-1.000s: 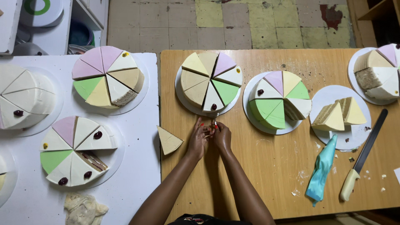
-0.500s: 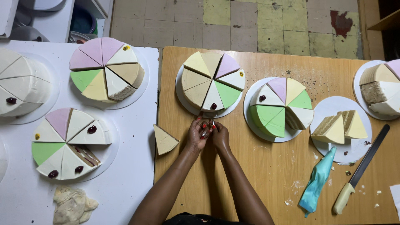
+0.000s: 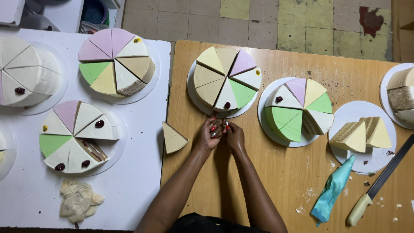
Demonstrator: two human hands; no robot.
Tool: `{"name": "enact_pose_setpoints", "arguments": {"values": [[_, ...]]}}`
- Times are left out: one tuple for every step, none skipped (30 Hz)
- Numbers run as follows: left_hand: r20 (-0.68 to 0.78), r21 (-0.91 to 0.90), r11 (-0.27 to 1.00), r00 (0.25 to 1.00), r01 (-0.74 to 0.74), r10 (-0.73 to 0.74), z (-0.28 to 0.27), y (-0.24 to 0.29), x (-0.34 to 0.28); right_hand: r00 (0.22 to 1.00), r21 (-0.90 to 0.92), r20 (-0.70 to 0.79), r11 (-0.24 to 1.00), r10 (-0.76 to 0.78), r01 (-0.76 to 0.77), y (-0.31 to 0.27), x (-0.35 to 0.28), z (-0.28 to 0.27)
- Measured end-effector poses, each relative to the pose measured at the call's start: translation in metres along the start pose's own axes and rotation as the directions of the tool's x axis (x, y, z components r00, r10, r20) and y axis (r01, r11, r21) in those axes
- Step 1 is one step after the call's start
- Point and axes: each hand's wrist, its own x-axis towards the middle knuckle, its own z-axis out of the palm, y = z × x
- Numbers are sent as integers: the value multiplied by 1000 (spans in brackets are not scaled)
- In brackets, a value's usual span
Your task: The person prepares cake slices by using a cake server to lift individual slices from round cakes and placing them onto plates, while using a cloth to wipe the server between uses.
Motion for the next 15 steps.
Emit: {"name": "enact_pose_setpoints", "arguments": {"values": [[22,-31,999,1000,8,-8,-2,-1,3,1000,6,-7,1000,14,-14,0,2,-1],[21,-35,999,1000,6,-5,3,0,1,1000,3,-4,1000,15,-15,1,3,-3],[29,-47,999,1000,6,-5,7,1,-2,1000,-13,-8,1000,6,-6,3,4,-4],[38,-59,998,999,7,-5,12,2,-5,1000,-30,-14,1000,-3,2,5,5,-6],[37,-64,998,999,5,-3,13,-4,-4,1000,-34,-10,999,-2,2,14,8,-9],[30,-72,997,1000,-3,6,12,-5,-4,1000,-49,-18,999,-14,13,22,13,-8],[24,-81,997,1000,-12,14,11,-6,-5,999,-64,-25,998,-26,25,31,16,-6],[4,-90,995,999,-50,50,8,-9,2,999,-63,17,998,-29,30,33,10,-12],[31,-114,993,999,-19,23,3,-10,9,998,-118,13,991,-67,68,36,4,-16],[57,-152,988,998,-10,19,-3,-8,16,993,-180,34,976,-115,119,37,3,-20],[32,-176,982,997,-70,77,-10,-14,15,987,-184,100,973,-123,140,30,-22,-24],[41,-136,988,996,-71,77,-13,-17,21,996,-106,52,991,-73,78,22,-42,-29],[49,-96,993,996,-72,77,-16,-18,29,1000,-27,10,1000,-14,14,13,-60,-36],[40,-101,989,993,-108,112,-21,-20,34,999,-26,45,999,-26,27,20,-73,-42],[83,-168,985,995,-46,61,-26,-21,41,998,-59,41,997,55,-53,27,-84,-50]]}}
